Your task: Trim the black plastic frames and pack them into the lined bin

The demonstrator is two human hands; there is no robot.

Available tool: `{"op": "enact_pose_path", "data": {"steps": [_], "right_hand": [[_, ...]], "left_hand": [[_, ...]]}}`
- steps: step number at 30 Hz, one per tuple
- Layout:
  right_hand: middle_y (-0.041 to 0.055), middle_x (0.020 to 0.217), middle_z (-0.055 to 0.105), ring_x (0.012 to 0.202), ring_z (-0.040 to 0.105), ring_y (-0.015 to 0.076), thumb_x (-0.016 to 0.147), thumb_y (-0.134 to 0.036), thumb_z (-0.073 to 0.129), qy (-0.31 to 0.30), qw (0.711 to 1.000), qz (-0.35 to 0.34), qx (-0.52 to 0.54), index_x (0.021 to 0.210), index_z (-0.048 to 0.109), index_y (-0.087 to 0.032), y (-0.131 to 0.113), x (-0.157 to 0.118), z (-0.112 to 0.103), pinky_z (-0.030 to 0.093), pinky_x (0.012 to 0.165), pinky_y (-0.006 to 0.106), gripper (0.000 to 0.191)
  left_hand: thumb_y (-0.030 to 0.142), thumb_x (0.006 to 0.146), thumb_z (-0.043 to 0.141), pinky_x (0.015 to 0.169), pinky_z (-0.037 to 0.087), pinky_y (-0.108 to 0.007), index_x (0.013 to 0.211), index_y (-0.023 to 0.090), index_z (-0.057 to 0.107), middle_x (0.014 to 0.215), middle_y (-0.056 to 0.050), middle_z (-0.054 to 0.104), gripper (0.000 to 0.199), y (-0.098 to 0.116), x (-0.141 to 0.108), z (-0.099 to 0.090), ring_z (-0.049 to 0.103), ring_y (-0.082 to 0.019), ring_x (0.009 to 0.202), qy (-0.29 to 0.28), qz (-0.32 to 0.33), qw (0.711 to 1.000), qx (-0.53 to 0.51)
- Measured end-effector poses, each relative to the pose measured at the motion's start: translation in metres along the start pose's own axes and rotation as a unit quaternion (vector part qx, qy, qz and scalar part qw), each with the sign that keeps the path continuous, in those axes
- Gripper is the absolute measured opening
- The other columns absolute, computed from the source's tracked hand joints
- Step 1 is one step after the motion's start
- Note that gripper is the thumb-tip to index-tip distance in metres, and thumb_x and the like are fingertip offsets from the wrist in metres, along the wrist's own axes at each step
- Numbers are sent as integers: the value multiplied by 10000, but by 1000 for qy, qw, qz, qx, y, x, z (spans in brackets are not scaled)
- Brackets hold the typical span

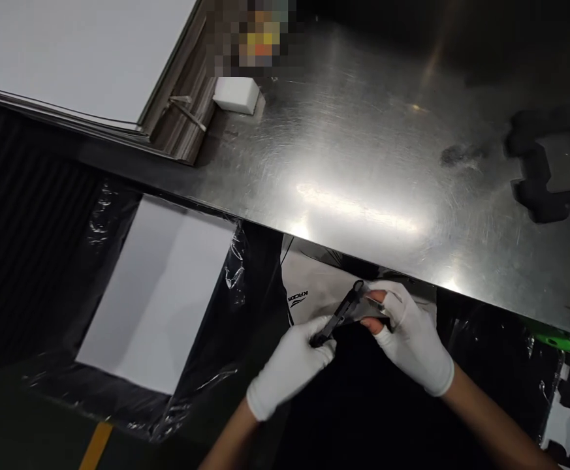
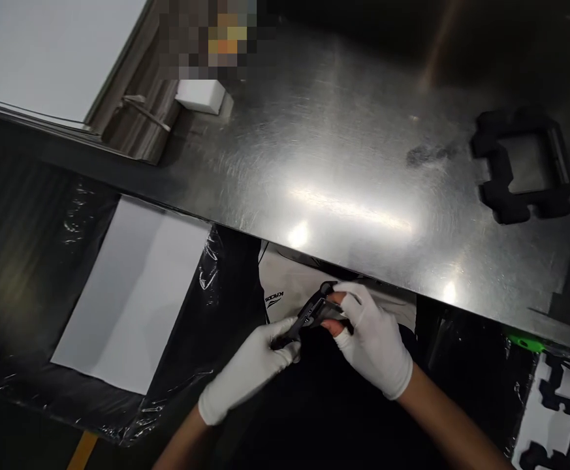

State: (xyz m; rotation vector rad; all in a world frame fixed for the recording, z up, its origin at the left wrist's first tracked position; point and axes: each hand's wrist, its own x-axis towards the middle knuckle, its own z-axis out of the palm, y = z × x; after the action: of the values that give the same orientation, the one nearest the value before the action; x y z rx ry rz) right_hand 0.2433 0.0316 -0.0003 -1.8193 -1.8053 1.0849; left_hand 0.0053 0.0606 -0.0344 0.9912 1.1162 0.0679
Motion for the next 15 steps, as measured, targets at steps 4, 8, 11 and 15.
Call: {"op": "enact_pose_path", "data": {"steps": [4, 8, 11, 15], "right_hand": [[-10, 1215, 707, 815, 669, 151, 1154, -346, 573, -135, 984, -41, -104, 1271, 681, -231, 6, 32, 4, 509, 659, 305, 197], [-53, 852, 680, 733, 628, 142, 1117, -304, 631, -90, 993, 76, -19, 1037, 711, -227, 3, 44, 17, 471, 690, 305, 137], [-41, 969, 748, 888, 695, 171, 1074, -330, 706, -37, 985, 143, 91, 1097, 736, -251, -7, 38, 35, 517, 809, 315, 87], [-30, 1083, 770, 1008, 726, 188, 1026, -315, 753, -75, 973, 155, 151, 1138, 718, -266, -20, 23, 57, 559, 920, 334, 127]], "left_hand": [[533, 961, 691, 852, 524, -317, 1180, 178, 789, 982, -65, 716, 428, -10, -3, -42, 657, -217, 918, -49, 12, 998, 38], [626, 933, 744, 887, 505, -326, 827, 186, 738, 858, -59, 673, 453, -24, -18, -42, 653, -219, 922, 318, 93, 939, 91], [726, 959, 672, 749, 498, -322, 729, 156, 682, 788, -76, 640, 615, -29, -23, -13, 606, -192, 773, 315, 34, 948, -27], [794, 944, 678, 1123, 514, -387, 1362, 158, 647, 1402, -152, 679, 762, -20, -8, 21, 642, -282, 1301, 189, -10, 926, -326]]}}
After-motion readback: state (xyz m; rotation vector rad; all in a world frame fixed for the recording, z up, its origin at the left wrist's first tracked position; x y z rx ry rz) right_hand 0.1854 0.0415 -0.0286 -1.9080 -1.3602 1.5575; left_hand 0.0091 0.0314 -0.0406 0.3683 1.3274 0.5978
